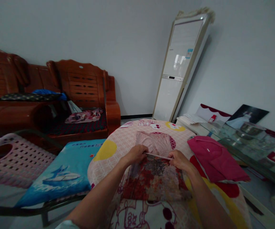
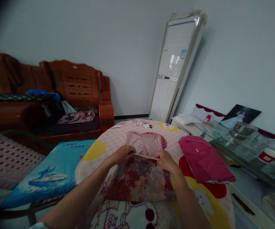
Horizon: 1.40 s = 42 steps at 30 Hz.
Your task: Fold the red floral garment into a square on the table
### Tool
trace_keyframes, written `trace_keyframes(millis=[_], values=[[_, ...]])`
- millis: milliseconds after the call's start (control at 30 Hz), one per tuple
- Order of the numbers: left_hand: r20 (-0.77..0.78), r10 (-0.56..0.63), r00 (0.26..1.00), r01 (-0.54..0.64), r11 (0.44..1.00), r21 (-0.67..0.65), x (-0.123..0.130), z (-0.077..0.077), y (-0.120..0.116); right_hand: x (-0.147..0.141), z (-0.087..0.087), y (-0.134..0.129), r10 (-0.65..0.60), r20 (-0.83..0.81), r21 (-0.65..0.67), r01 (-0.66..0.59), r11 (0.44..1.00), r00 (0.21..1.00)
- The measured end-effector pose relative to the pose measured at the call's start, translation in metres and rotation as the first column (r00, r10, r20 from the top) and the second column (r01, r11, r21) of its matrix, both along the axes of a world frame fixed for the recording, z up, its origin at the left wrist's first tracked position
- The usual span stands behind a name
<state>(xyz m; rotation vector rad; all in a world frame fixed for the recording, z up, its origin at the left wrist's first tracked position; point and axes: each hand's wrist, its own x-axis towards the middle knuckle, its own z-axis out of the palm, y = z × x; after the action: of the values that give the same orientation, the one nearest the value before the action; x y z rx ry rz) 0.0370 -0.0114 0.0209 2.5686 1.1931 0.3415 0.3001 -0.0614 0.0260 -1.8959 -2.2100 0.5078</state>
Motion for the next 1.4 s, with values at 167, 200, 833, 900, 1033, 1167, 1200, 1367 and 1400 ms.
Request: trace_keyframes(millis=[167,200,833,900,1033,1167,1200,1367,1400], values=[[-0.002,0.14,0.99,-0.138,0.982,0.13,0.013,0.021,0.034,-0.005,0.015,0.037,-0.125,0.224,0.198,0.08,0.977,0.967],[0.001,0.157,0.988,-0.155,0.977,0.146,0.015,0.023,0.041,-0.006,0.015,0.045,-0.139,0.25,0.216,0.085,0.973,0.958],[-0.103,0.352,0.93,-0.335,0.93,0.151,0.037,-0.01,0.141,-0.014,-0.012,0.149,-0.179,0.349,0.317,0.064,0.946,0.92],[-0.089,0.366,0.926,-0.347,0.921,0.175,0.041,-0.019,0.136,-0.014,-0.023,0.145,-0.178,0.337,0.322,0.065,0.945,0.924],[0.006,0.272,0.962,-0.271,0.953,0.135,0.049,-0.041,0.115,-0.018,-0.048,0.125,-0.141,0.205,0.367,0.057,0.929,0.969],[0.085,0.092,0.992,-0.1,0.991,0.092,0.052,-0.063,0.097,-0.02,-0.07,0.108,-0.101,0.103,0.332,0.061,0.941,0.99],[0.084,0.08,0.993,-0.089,0.991,0.1,0.051,-0.067,0.094,-0.019,-0.076,0.107,-0.1,0.105,0.321,0.062,0.945,0.989],[0.03,0.112,0.993,-0.115,0.986,0.118,0.038,-0.077,0.096,-0.005,-0.099,0.112,-0.121,0.17,0.306,0.064,0.95,0.978],[0.024,0.12,0.992,-0.122,0.986,0.112,0.036,-0.077,0.098,-0.002,-0.103,0.114,-0.135,0.172,0.306,0.077,0.949,0.976]])
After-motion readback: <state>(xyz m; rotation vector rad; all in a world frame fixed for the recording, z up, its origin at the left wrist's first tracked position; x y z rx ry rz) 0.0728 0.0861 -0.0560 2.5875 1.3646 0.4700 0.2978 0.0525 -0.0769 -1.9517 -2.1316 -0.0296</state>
